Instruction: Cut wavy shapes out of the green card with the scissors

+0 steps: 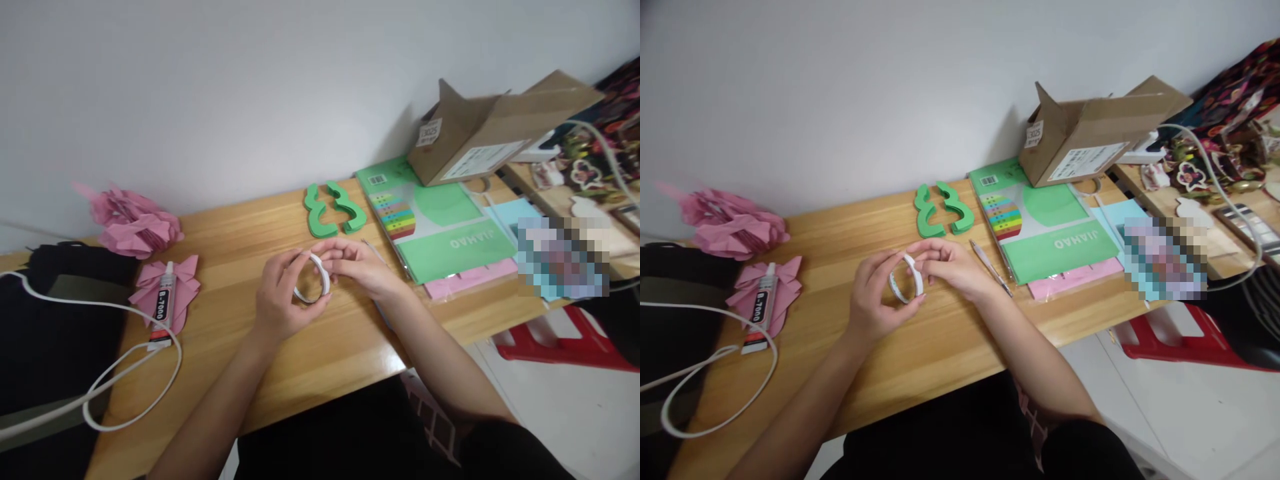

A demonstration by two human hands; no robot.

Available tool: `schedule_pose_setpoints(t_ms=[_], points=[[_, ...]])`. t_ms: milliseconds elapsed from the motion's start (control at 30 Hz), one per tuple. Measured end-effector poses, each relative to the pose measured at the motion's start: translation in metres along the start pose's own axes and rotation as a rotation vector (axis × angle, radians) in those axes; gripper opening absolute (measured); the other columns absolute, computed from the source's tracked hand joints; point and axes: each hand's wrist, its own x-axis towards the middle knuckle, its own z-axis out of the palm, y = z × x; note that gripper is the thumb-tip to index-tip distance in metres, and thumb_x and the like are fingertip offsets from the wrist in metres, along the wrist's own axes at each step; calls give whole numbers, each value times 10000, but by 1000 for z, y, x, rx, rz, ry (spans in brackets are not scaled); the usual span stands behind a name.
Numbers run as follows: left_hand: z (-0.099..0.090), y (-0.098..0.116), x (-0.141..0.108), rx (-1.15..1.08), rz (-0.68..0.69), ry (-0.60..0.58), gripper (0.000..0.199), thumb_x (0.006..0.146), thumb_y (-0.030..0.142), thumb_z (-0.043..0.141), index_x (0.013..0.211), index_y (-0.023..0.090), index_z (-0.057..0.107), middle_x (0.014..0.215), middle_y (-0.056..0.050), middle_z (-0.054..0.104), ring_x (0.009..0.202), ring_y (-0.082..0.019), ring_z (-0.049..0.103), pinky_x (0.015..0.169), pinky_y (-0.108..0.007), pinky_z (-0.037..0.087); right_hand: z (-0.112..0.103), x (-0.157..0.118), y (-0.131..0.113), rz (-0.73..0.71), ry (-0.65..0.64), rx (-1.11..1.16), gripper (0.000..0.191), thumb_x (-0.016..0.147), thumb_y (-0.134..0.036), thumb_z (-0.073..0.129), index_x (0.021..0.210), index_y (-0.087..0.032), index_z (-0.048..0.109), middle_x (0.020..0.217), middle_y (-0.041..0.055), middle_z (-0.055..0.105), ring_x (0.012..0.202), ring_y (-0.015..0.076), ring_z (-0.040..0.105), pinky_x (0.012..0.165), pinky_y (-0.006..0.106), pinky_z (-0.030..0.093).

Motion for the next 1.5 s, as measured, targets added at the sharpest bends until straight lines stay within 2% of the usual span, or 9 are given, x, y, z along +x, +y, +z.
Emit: schedule_pose_setpoints(t_ms=[167,333,533,600,733,833,1167,1300,1500], points=[[-1,2,1,25,-14,3,539,738,349,702,1251,284,549,1081,-103,645,970,-271,650,835,-448,563,1,-1,-2,-4,17,-23,243,696,-190,740,931,-174,681,715,-17,710,574,80,608,518,193,461],[2,0,1,143,2,72,577,734,326,718,1266,213,526,1058,-128,635,962,-289,638,815,-459,544,3,-3,-2,29,22,-94,249,662,-193,785,884,-166,676,659,-33,699,565,88,628,590,222,506],[2,-8,0,73,56,104,952,640,573,775,1396,166,366,1334,-209,493,1234,-367,504,1000,-527,459,1,-2,-3,-39,184,-50,257,643,-297,817,819,-149,702,650,-4,717,535,75,610,523,184,476],[2,-8,0,57,72,127,884,647,553,780,1353,175,407,1339,-201,488,1249,-359,493,1009,-524,453,-1,-1,-4,-35,241,25,286,606,-318,839,796,-153,703,640,-4,715,520,78,612,489,176,470],[2,-9,0,47,57,129,442,791,378,707,1150,193,529,1285,-162,535,1238,-313,516,995,-490,467,-3,0,-8,16,264,106,314,567,-323,860,771,-147,700,617,-3,702,477,69,593,459,170,470],[1,-9,-1,30,31,111,239,848,296,625,1048,196,539,1218,-138,573,1193,-280,549,966,-467,485,-3,-2,-10,32,232,107,383,591,-302,853,915,-175,690,631,-18,706,454,69,581,465,183,477],[-1,-7,-3,-126,-107,110,116,894,293,530,938,196,485,1079,-102,611,1040,-228,602,875,-414,503,5,-8,-6,-181,118,-403,286,759,-363,716,972,-183,650,662,-36,580,608,108,573,579,242,450],[2,-9,-4,-185,-127,144,97,904,249,493,976,197,455,1118,-112,578,1066,-229,579,898,-431,483,7,-9,-5,-181,65,-664,246,814,-383,629,885,-151,672,634,-23,518,556,98,440,502,236,347],[2,-11,-5,-165,-125,127,117,882,258,509,958,207,437,1074,-92,556,1026,-222,559,872,-436,487,10,-10,-8,-128,-34,-792,237,837,-356,559,787,-144,651,578,-29,485,540,97,424,499,225,320]])
